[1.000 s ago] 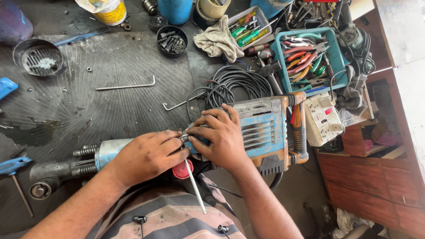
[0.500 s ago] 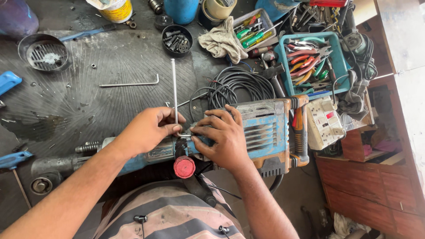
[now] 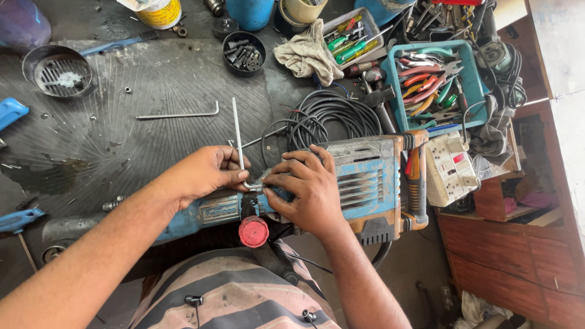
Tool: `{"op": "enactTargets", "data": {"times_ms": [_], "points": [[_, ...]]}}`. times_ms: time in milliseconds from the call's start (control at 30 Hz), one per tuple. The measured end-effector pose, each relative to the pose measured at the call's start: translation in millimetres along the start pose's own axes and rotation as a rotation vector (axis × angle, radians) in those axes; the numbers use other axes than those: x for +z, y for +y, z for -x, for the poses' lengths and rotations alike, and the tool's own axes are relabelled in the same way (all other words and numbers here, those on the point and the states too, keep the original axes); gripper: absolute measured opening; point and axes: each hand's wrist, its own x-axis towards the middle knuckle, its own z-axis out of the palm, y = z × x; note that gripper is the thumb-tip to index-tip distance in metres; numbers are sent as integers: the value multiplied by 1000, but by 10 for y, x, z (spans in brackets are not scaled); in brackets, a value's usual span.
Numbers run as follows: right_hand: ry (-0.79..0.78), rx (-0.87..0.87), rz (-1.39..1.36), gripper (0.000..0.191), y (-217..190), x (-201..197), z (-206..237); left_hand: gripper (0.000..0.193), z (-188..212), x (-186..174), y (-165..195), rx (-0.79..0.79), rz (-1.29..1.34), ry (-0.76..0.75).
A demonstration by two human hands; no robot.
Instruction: The person works on a blue demolition hammer lying on a cluttered workbench, using hex keys to loosen and tighten bolts on the tool's housing. They reposition the tool, adjust its side handle, and continue turning the hex keys on different fasteners.
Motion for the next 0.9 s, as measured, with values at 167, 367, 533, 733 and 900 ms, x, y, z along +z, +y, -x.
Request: {"op": "enactTargets", "data": {"times_ms": [167,367,533,733,900], "points": [[-5,-10,1,14,-2,-5,-15,24,-29,-34,60,-125,74,-13],[-6,-13,-6,15,1,-19,-11,25,-60,-50,96,-171,-73,-15],[-11,-23,5,14,-1,-13,-21,22,-124,-65,102,-214,-94,-43],[-19,-18,-2,16,4,-15,-28,24,152,79,17,511,-558,103],[-25,-11,-11,17,14,-18,-5,17,600,195,43,1187,-1452,102]]}}
